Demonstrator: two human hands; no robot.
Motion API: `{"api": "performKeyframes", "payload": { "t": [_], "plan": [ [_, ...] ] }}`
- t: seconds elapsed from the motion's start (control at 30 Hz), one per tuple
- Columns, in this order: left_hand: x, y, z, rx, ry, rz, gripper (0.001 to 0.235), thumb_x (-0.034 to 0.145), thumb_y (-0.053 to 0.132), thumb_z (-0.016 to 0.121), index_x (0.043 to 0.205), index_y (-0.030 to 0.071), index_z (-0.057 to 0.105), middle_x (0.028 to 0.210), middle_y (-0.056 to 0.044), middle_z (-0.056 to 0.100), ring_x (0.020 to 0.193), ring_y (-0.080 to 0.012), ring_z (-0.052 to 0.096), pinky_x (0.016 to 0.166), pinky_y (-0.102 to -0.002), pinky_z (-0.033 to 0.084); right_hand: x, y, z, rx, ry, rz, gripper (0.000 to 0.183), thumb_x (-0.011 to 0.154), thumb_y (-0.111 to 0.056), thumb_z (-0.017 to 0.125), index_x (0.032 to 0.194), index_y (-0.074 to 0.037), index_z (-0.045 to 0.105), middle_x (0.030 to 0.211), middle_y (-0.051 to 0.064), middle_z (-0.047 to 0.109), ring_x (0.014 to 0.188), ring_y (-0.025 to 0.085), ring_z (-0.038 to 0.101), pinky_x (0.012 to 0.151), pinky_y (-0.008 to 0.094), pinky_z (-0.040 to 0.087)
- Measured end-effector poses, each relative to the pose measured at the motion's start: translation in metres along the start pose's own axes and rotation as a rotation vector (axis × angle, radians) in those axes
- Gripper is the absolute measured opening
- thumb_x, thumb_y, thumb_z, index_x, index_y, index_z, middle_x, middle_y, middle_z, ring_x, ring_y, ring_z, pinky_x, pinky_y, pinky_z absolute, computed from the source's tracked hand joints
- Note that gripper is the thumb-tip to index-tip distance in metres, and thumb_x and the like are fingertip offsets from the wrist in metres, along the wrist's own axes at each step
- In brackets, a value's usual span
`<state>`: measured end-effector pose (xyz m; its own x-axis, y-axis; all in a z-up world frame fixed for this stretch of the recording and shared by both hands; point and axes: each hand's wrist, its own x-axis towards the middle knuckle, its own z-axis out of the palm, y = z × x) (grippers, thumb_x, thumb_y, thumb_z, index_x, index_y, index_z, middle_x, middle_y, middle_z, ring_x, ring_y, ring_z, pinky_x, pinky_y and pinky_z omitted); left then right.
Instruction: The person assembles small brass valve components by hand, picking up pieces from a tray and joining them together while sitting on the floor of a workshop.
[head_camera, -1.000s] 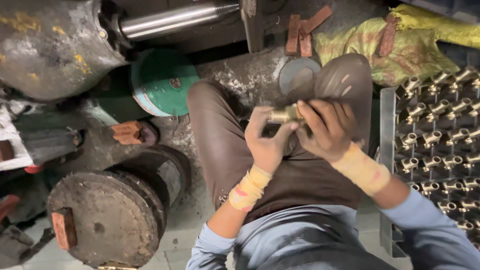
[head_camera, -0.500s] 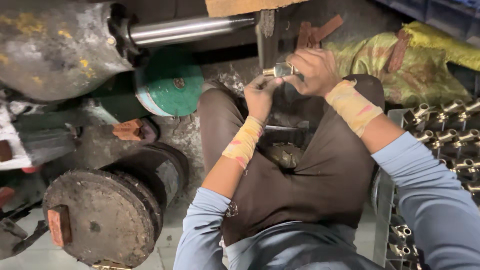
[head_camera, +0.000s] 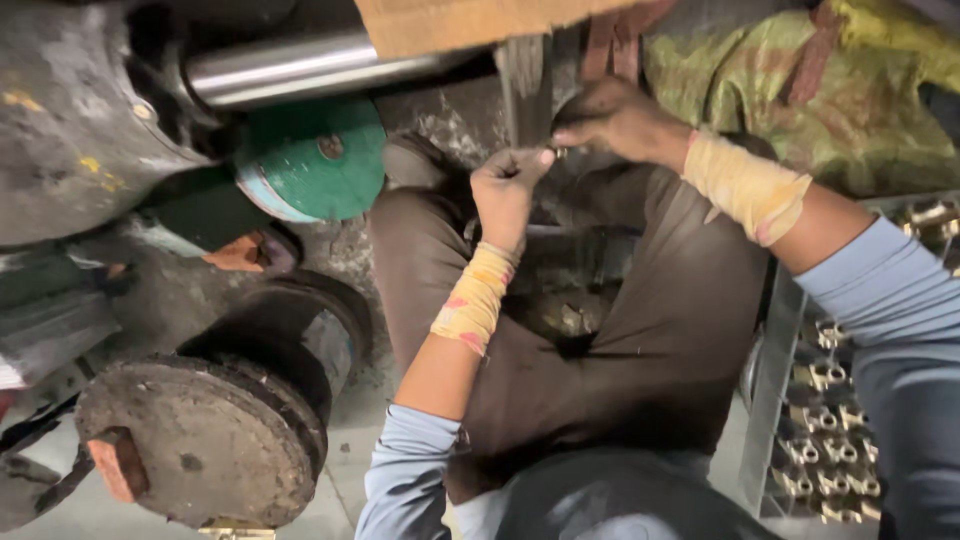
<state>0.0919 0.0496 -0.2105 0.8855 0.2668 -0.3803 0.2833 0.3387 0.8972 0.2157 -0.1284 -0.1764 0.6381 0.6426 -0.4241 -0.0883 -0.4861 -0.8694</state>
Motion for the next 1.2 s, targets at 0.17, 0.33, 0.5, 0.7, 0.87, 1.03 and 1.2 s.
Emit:
{"api": "performKeyframes", "payload": {
  "t": [0.17, 0.33, 0.5, 0.7, 0.87, 1.03, 1.2],
  "plan": [
    [0.013, 0.001, 0.001, 0.034, 0.032, -0.012, 0.012, 0.089, 0.010, 0.082, 0.091, -0.002, 0.078, 0.082, 0.003, 0.071, 0.073, -0.0040, 0.054, 0.070, -0.023, 0.044, 0.016, -0.007, -0.007, 0.288, -0.124, 0.270, 0.030, 0.097, -0.028, 0.069, 0.103, 0.001, 0.077, 0.071, 0.004, 0.064, 0.054, 0.010, 0.047, 0.047, 0.027, 0.035],
    [-0.025, 0.048, -0.010, 0.211, -0.045, 0.068, 0.015, 0.090, 0.011, 0.081, 0.090, -0.003, 0.075, 0.082, 0.000, 0.071, 0.077, -0.0066, 0.057, 0.074, -0.025, 0.049, -0.016, -0.044, 0.008, 0.200, -0.150, 0.217, 0.032, 0.097, -0.034, 0.065, 0.107, -0.006, 0.076, 0.072, 0.001, 0.067, 0.054, 0.007, 0.051, 0.047, 0.026, 0.038],
    [-0.114, 0.101, -0.019, 0.379, -0.182, 0.184, 0.023, 0.081, 0.008, 0.082, 0.100, 0.000, 0.070, 0.093, -0.004, 0.072, 0.087, -0.0114, 0.064, 0.082, -0.028, 0.052, -0.138, -0.069, 0.064, -0.025, 0.139, -0.209, 0.039, 0.100, -0.034, 0.065, 0.115, 0.001, 0.069, 0.082, 0.002, 0.063, 0.078, 0.008, 0.055, 0.069, 0.027, 0.048],
    [-0.167, 0.138, 0.003, 0.389, -0.544, 0.382, 0.031, 0.078, 0.007, 0.086, 0.105, 0.003, 0.070, 0.112, -0.008, 0.068, 0.106, -0.0205, 0.066, 0.095, -0.032, 0.051, -0.235, -0.088, 0.103, 0.582, -0.034, -0.022, 0.040, 0.098, -0.034, 0.061, 0.119, 0.000, 0.068, 0.096, 0.005, 0.075, 0.081, 0.016, 0.069, 0.072, 0.032, 0.057],
    [-0.205, 0.125, 0.046, 0.808, -0.517, 0.553, 0.049, 0.062, 0.028, 0.102, 0.081, 0.006, 0.062, 0.088, -0.008, 0.065, 0.090, -0.0286, 0.063, 0.090, -0.039, 0.046, -0.292, -0.090, 0.156, -0.001, 0.825, -0.224, 0.059, 0.082, -0.023, 0.082, 0.128, 0.001, 0.057, 0.117, 0.015, 0.065, 0.107, 0.025, 0.065, 0.091, 0.036, 0.053],
    [-0.213, 0.128, 0.056, 0.778, -0.794, 0.784, 0.026, 0.083, 0.017, 0.086, 0.103, 0.008, 0.071, 0.108, -0.008, 0.070, 0.106, -0.0303, 0.064, 0.099, -0.042, 0.042, -0.388, -0.041, 0.196, 0.056, 1.229, 0.059, 0.046, 0.091, -0.015, 0.080, 0.132, -0.003, 0.061, 0.120, 0.012, 0.069, 0.110, 0.022, 0.068, 0.096, 0.035, 0.053],
    [-0.184, 0.139, 0.050, 0.705, -0.904, 0.462, 0.011, 0.102, 0.009, 0.072, 0.110, 0.002, 0.069, 0.108, -0.004, 0.067, 0.102, -0.0159, 0.062, 0.097, -0.030, 0.049, -0.520, 0.023, 0.248, 0.030, 1.573, 0.365, 0.038, 0.094, -0.003, 0.083, 0.127, -0.002, 0.064, 0.119, 0.010, 0.073, 0.105, 0.016, 0.069, 0.094, 0.030, 0.056]
  ]
}}
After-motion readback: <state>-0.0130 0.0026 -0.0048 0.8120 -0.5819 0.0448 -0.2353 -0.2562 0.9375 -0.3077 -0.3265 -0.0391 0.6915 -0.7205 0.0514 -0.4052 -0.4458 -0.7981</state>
